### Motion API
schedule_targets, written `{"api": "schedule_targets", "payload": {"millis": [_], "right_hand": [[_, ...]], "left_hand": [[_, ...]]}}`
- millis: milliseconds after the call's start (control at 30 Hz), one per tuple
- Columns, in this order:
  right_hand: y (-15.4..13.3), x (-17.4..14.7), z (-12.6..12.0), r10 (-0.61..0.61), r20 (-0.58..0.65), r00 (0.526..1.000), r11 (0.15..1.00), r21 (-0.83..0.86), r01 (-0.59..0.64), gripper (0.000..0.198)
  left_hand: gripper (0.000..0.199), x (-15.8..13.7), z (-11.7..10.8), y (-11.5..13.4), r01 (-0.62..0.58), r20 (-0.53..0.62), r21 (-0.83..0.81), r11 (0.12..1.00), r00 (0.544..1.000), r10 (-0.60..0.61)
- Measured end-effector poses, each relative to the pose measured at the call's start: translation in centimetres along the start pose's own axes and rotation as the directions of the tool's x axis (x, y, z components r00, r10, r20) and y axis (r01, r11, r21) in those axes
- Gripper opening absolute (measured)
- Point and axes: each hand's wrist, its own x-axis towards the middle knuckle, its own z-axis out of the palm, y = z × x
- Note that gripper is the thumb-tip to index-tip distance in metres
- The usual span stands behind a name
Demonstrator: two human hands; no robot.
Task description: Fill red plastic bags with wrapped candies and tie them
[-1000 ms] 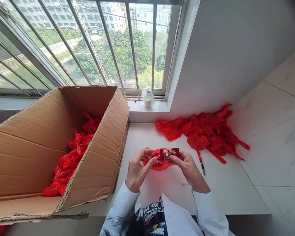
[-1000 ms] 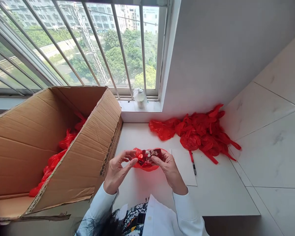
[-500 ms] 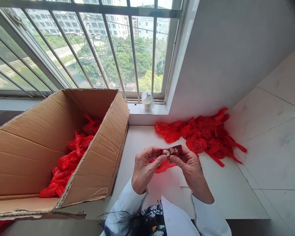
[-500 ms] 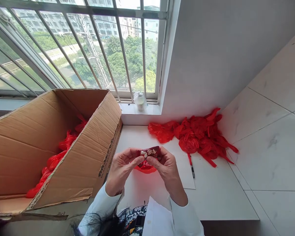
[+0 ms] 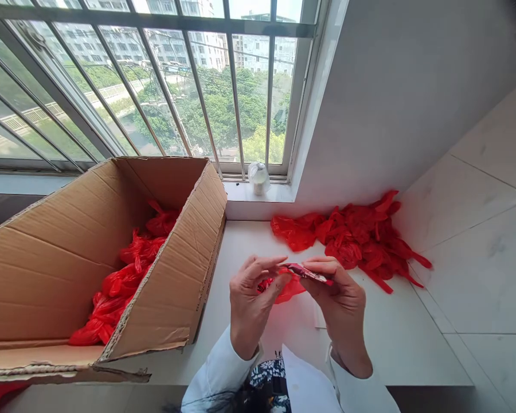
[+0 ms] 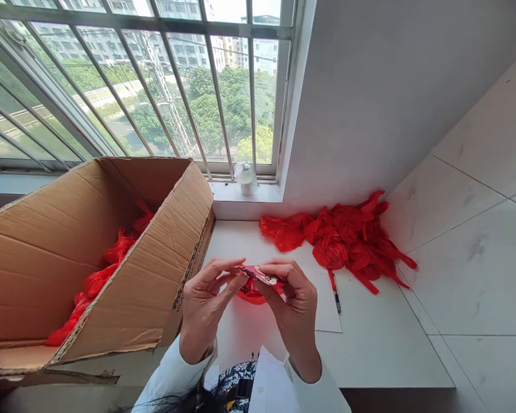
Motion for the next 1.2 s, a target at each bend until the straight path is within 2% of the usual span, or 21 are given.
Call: {"api": "schedule_targets", "payload": {"millis": [67,133,200,267,333,400,467,500,567,633,700,767,933,967,1100,1200], "right_hand": [[0.0,-0.5,0.4,-0.224,-0.097,0.97,0.945,-0.264,0.192,0.03],[0.0,-1.0,0.8,-0.411,-0.086,0.908,0.823,-0.464,0.328,0.041],[0.0,-1.4,1.3,-0.5,-0.022,0.866,0.725,-0.558,0.405,0.05],[-0.2,-1.6,1.5,-0.512,0.063,0.857,0.684,-0.573,0.451,0.053],[-0.4,-1.7,1.6,-0.467,0.15,0.872,0.716,-0.515,0.472,0.052],[-0.6,-1.5,1.5,-0.37,0.153,0.916,0.833,-0.382,0.4,0.045],[-0.7,-1.1,1.2,-0.199,0.054,0.978,0.961,-0.187,0.206,0.035],[-0.7,-0.8,1.1,-0.089,0.018,0.996,0.993,-0.082,0.09,0.029],[-0.6,-0.3,0.8,0.123,0.053,0.991,0.988,0.09,-0.127,0.018],[-0.5,0.2,0.5,0.237,0.177,0.955,0.946,0.183,-0.269,0.012],[-0.5,0.5,0.3,0.281,0.247,0.927,0.915,0.222,-0.337,0.01],[-0.6,0.6,0.2,0.3,0.256,0.919,0.903,0.236,-0.36,0.009],[-1.0,0.6,-0.1,0.33,0.255,0.909,0.87,0.291,-0.398,0.012],[-1.1,0.7,-0.1,0.334,0.261,0.906,0.865,0.298,-0.405,0.013],[-1.2,0.8,-0.4,0.345,0.272,0.898,0.864,0.281,-0.417,0.017],[-1.4,0.8,-0.6,0.354,0.267,0.897,0.872,0.254,-0.419,0.019]], "left_hand": [[0.028,-0.4,0.4,0.4,0.062,0.044,-0.104,0.993,0.997,-0.058],[0.035,-0.8,0.7,1.0,0.11,0.158,-0.197,0.974,0.984,-0.08],[0.044,-1.1,0.9,1.6,0.117,0.203,-0.24,0.964,0.977,-0.068],[0.048,-1.1,1.0,1.8,0.102,0.147,-0.245,0.964,0.987,-0.067],[0.038,-0.9,0.8,1.6,0.096,0.068,-0.251,0.963,0.994,-0.082],[0.025,-0.7,0.5,1.3,0.104,0.004,-0.261,0.96,0.994,-0.107],[0.018,-0.5,0.1,1.1,0.125,-0.025,-0.257,0.958,0.99,-0.136],[0.017,-0.5,-0.1,1.1,0.142,-0.022,-0.248,0.958,0.988,-0.152],[0.016,-0.5,-0.3,1.2,0.179,0.015,-0.234,0.955,0.983,-0.181],[0.016,-0.6,-0.4,1.5,0.214,0.064,-0.226,0.95,0.977,-0.205],[0.016,-0.7,-0.3,1.7,0.225,0.09,-0.225,0.948,0.974,-0.209],[0.02,-0.8,-0.2,1.9,0.203,0.088,-0.226,0.953,0.978,-0.188],[0.055,-0.9,-0.4,2.1,0.055,0.16,-0.12,0.991,0.986,-0.035],[0.057,-0.9,-0.5,2.1,0.015,0.184,-0.076,0.997,0.983,0.0],[0.036,-1.0,-0.8,2.0,-0.133,0.22,0.128,0.983,0.97,0.103],[0.037,-0.9,-0.7,2.0,-0.186,0.227,0.246,0.951,0.965,0.13]]}}
